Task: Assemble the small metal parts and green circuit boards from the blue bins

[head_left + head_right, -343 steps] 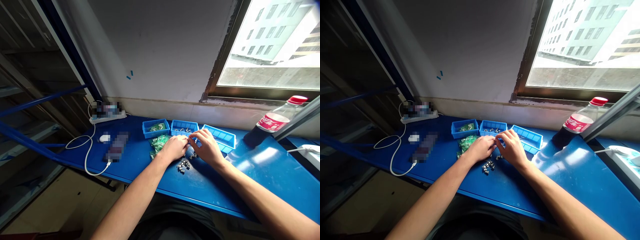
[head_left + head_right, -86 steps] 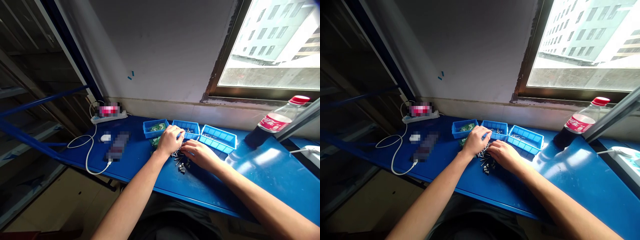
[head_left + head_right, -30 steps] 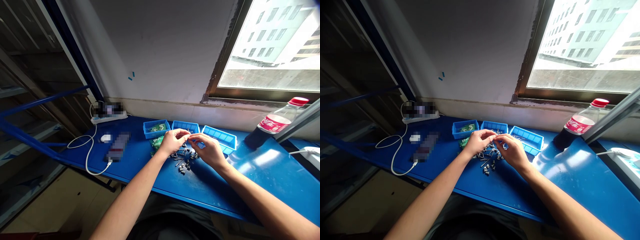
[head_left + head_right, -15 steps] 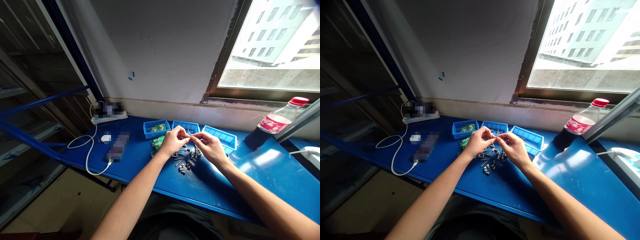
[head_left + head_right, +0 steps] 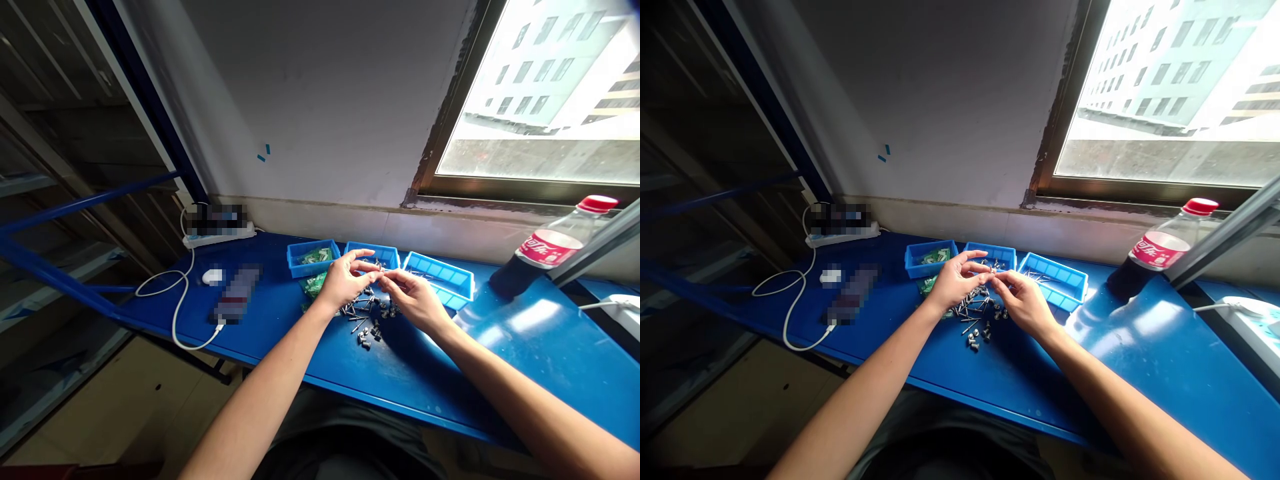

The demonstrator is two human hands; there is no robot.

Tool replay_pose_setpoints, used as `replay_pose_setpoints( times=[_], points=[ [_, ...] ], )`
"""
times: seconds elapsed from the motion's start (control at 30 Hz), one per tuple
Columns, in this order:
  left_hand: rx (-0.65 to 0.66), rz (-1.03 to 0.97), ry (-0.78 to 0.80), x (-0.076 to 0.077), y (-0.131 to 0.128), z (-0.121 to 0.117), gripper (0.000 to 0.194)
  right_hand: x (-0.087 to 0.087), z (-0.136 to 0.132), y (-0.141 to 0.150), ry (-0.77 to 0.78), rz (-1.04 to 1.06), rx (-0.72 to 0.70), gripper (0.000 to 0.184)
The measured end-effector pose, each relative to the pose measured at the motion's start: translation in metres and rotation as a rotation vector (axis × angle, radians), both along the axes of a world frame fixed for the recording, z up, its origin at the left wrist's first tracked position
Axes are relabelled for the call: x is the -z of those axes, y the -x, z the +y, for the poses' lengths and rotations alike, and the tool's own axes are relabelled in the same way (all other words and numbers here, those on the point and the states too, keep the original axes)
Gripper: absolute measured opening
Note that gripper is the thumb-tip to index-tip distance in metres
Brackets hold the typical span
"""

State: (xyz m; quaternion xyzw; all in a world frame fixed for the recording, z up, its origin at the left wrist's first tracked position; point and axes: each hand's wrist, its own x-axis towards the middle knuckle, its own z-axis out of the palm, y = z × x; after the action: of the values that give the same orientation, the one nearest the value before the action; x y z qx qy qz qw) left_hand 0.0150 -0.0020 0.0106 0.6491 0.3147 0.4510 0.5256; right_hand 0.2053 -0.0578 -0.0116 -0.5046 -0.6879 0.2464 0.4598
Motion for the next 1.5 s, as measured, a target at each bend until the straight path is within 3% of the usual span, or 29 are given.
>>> replay_pose_setpoints(
  times=[0.23, 0.57, 0.67, 0.8, 1.0, 1.17, 1.5],
  points=[
    [-0.017, -0.011, -0.021, -0.003, 0.002, -0.002, 0.041, 0.005, 0.001, 0.002, 0.016, 0.029, -0.021, 0.036],
    [0.031, -0.004, -0.031, -0.003, 0.002, -0.002, 0.035, -0.001, -0.002, 0.004, 0.118, 0.121, -0.114, 0.035],
    [-0.042, 0.093, -0.136, -0.005, 0.003, -0.003, 0.029, -0.002, -0.003, 0.003, 0.194, 0.179, -0.055, 0.037],
    [-0.134, 0.369, -0.419, -0.002, 0.007, -0.003, 0.019, -0.005, -0.002, 0.001, 0.274, 0.339, -0.003, 0.038],
    [0.092, 0.693, -0.717, 0.006, 0.008, -0.005, 0.031, -0.007, 0.001, 0.002, 0.255, 0.737, 0.089, 0.031],
    [0.177, 0.841, -0.739, 0.006, 0.007, -0.005, 0.033, -0.01, 0.0, 0.001, 0.358, 0.903, 0.158, 0.036],
    [0.078, 0.842, -0.706, 0.012, 0.006, 0.001, 0.014, -0.004, 0.001, 0.003, 0.281, 0.767, 0.04, 0.043]
  ],
)
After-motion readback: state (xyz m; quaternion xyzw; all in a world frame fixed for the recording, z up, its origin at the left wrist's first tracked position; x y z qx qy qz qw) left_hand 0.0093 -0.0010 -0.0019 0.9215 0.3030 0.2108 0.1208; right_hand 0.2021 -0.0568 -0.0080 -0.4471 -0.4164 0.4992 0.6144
